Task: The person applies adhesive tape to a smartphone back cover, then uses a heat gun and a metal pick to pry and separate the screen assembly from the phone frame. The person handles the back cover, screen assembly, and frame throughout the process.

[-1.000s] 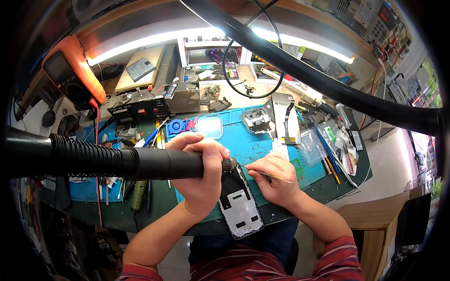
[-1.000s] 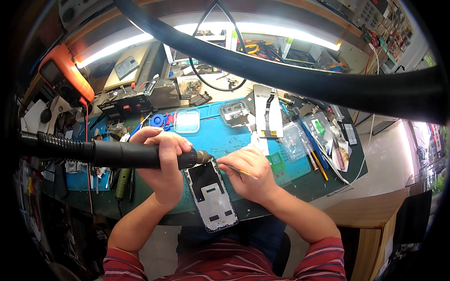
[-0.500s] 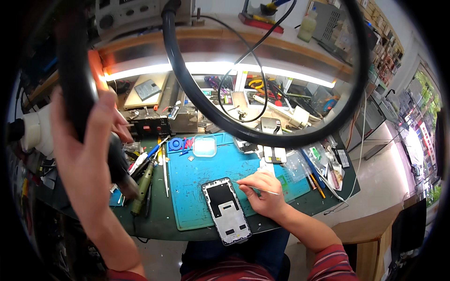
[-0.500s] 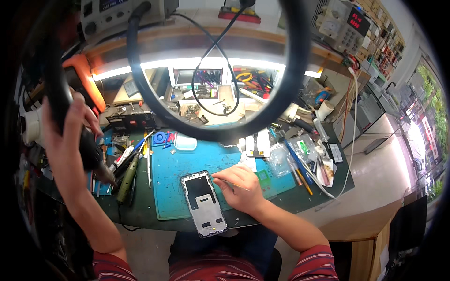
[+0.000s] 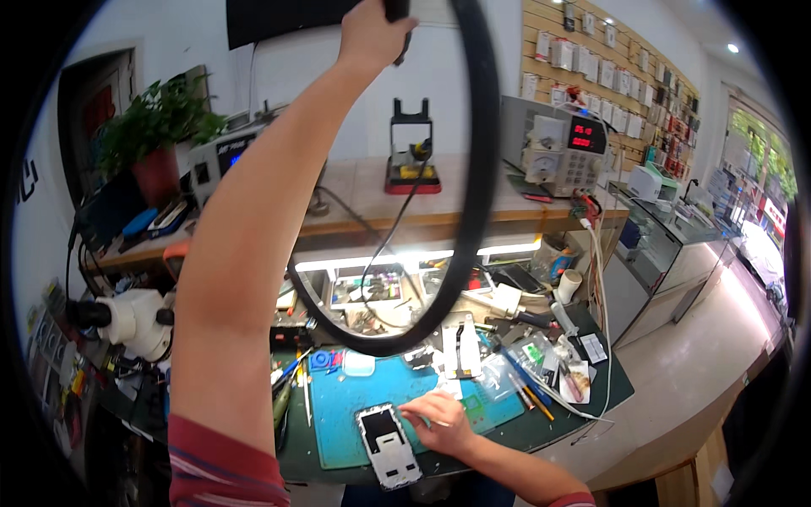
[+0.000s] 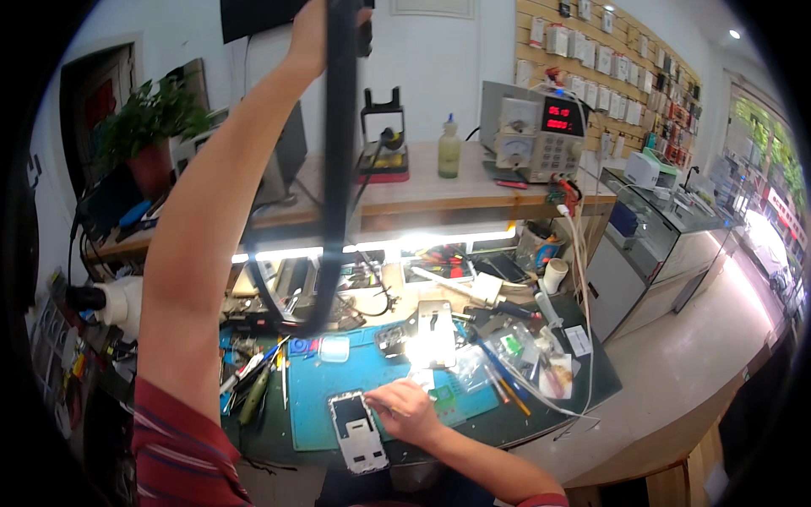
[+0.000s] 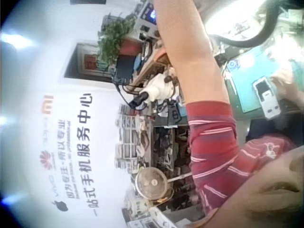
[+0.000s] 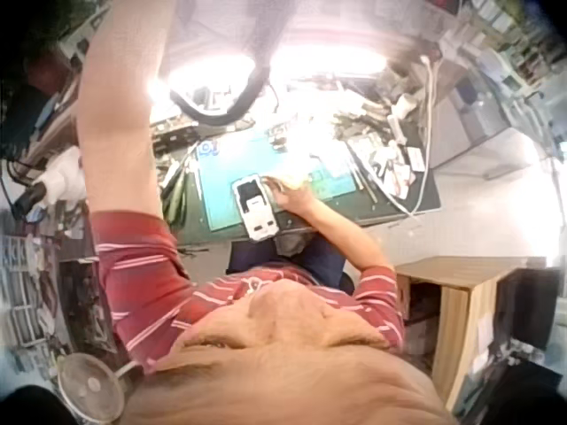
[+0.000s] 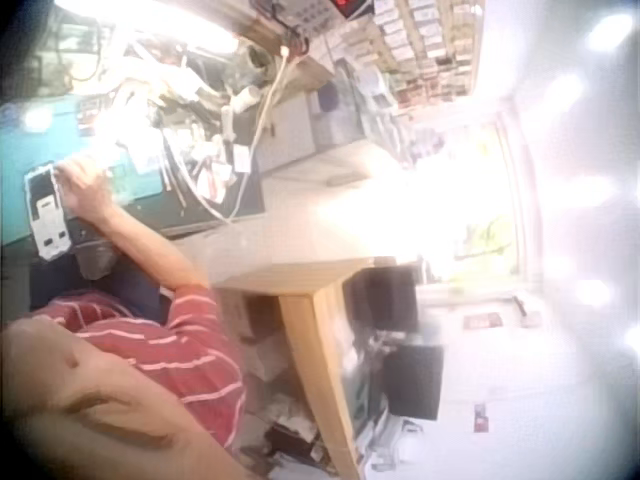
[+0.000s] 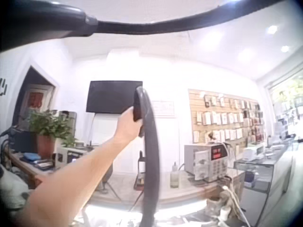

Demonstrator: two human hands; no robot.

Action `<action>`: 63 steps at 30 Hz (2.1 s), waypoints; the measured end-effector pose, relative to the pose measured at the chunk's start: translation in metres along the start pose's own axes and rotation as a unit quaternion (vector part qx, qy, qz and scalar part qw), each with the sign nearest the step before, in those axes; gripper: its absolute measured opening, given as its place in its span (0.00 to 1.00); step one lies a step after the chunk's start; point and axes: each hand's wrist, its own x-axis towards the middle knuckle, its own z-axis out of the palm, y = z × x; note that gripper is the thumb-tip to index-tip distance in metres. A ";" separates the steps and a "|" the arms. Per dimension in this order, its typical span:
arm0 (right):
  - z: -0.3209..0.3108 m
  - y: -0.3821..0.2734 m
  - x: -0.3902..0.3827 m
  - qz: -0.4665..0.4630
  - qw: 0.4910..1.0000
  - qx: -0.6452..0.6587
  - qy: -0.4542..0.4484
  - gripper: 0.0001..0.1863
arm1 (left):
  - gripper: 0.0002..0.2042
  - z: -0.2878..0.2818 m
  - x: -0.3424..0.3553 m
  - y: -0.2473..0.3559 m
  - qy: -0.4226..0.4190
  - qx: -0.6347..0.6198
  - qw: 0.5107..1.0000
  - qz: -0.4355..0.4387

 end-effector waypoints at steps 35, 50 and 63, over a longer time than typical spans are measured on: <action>-0.022 0.008 0.006 0.049 0.994 -0.022 0.098 0.14 | 0.16 -0.174 -0.244 -0.009 -0.114 -0.075 0.980 -0.142; -0.056 -0.021 0.004 0.338 0.850 0.397 -0.076 0.41 | 0.20 -0.283 -0.503 0.193 -0.332 -0.061 0.922 -0.192; -0.050 -0.021 0.012 0.188 0.939 -0.029 -0.286 0.17 | 0.36 -0.256 -0.476 0.133 -0.305 -0.111 0.941 -0.099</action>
